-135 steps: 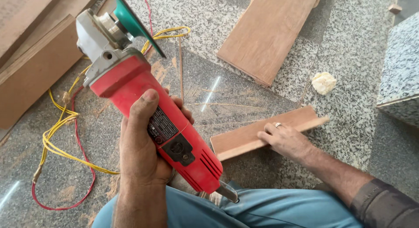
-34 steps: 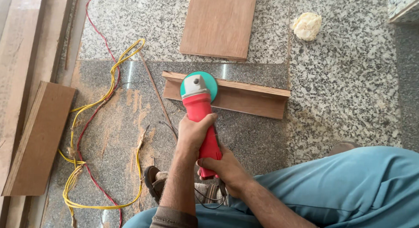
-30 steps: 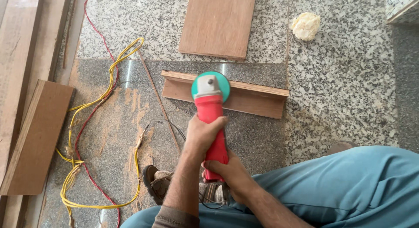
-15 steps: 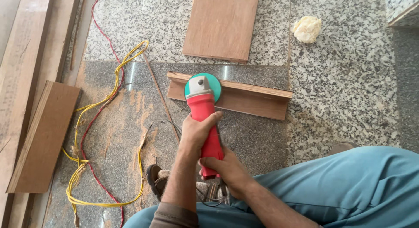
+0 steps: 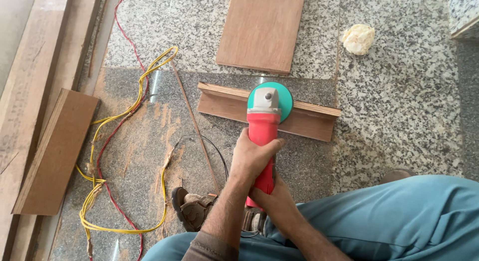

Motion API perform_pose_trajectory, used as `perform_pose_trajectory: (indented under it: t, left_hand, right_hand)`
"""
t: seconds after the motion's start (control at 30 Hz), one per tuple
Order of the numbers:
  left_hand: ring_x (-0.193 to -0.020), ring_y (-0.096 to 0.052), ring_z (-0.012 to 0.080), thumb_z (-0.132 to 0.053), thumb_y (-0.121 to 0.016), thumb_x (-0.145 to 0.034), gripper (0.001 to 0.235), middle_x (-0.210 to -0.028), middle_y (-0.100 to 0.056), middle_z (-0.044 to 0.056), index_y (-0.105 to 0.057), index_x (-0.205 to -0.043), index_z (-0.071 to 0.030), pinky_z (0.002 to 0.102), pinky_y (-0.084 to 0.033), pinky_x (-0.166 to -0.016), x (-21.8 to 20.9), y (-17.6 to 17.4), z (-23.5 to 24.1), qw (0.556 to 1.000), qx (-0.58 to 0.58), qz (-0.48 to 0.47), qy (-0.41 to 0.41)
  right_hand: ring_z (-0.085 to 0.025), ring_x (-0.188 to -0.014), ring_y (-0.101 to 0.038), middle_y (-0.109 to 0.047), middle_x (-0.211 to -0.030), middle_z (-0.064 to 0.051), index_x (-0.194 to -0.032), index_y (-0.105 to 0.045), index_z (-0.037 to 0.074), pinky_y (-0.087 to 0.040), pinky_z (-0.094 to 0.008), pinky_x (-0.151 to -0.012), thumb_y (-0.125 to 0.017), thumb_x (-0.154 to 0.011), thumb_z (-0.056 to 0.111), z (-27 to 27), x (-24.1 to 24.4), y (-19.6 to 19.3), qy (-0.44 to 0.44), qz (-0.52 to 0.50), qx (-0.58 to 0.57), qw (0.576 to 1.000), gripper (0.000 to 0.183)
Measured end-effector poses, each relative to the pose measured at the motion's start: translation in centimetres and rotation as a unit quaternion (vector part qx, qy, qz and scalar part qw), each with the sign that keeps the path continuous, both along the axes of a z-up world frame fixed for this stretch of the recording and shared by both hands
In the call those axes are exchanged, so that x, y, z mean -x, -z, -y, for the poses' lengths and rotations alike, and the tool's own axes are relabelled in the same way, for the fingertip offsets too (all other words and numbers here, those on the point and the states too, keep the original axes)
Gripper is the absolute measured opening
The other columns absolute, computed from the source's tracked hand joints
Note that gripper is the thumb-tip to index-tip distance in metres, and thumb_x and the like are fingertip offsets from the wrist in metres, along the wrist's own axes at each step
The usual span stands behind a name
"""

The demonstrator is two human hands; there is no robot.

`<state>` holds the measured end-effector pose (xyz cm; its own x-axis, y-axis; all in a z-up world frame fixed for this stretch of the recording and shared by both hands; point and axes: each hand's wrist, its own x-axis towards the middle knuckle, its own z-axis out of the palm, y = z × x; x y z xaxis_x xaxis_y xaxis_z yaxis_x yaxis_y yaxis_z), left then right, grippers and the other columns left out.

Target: The person uses a red angle grinder with a green sanding disc to smooth the surfaces and edges of a small wooden plank. They hold the plank with one hand and move the tool along its length, then flip it to sand the other side and edges.

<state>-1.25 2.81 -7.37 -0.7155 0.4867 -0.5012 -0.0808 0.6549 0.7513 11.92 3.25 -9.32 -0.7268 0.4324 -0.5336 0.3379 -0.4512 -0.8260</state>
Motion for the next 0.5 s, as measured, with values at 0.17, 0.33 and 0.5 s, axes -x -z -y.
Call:
perform_pose_trajectory:
  t: [0.17, 0.33, 0.5]
  left_hand:
    - [-0.099, -0.076, 0.0285, -0.040, -0.080, -0.066, 0.070, -0.107, -0.076, 0.016, -0.059, -0.125, -0.008, 0.041, -0.060, -0.088, 0.8, -1.3, 0.0, 0.998, 0.055, -0.011, 0.022]
    - [-0.099, -0.076, 0.0300, -0.038, -0.079, -0.067, 0.067, -0.105, -0.077, 0.017, -0.061, -0.124, -0.007, 0.041, -0.059, -0.089, 0.1, -1.2, -0.3, 0.998, 0.049, -0.017, 0.039]
    - [-0.101, -0.074, 0.0312, -0.036, -0.080, -0.067, 0.066, -0.106, -0.076, 0.017, -0.061, -0.123, -0.006, 0.042, -0.058, -0.090, 0.9, -1.2, 0.1, 0.997, 0.048, -0.052, 0.028]
  right_hand:
    - [-0.020, -0.103, -0.076, -0.078, -0.113, -0.004, -0.122, -0.073, 0.016, -0.057, -0.035, -0.095, -0.073, -0.081, 0.050, -7.2, 0.1, -2.6, -0.370, 0.177, -0.163, 0.897, 0.053]
    - [-0.026, -0.103, -0.076, -0.078, -0.108, -0.010, -0.115, -0.077, 0.016, -0.060, -0.043, -0.095, -0.067, -0.090, 0.060, -19.3, -0.2, -3.9, -0.434, 0.406, -0.432, 0.678, 0.051]
    - [-0.027, -0.109, -0.073, -0.071, -0.124, -0.010, -0.147, -0.050, 0.019, -0.059, -0.047, -0.097, -0.077, -0.083, 0.058, -27.2, -0.9, 1.0, -0.390, 0.363, -0.491, 0.689, 0.080]
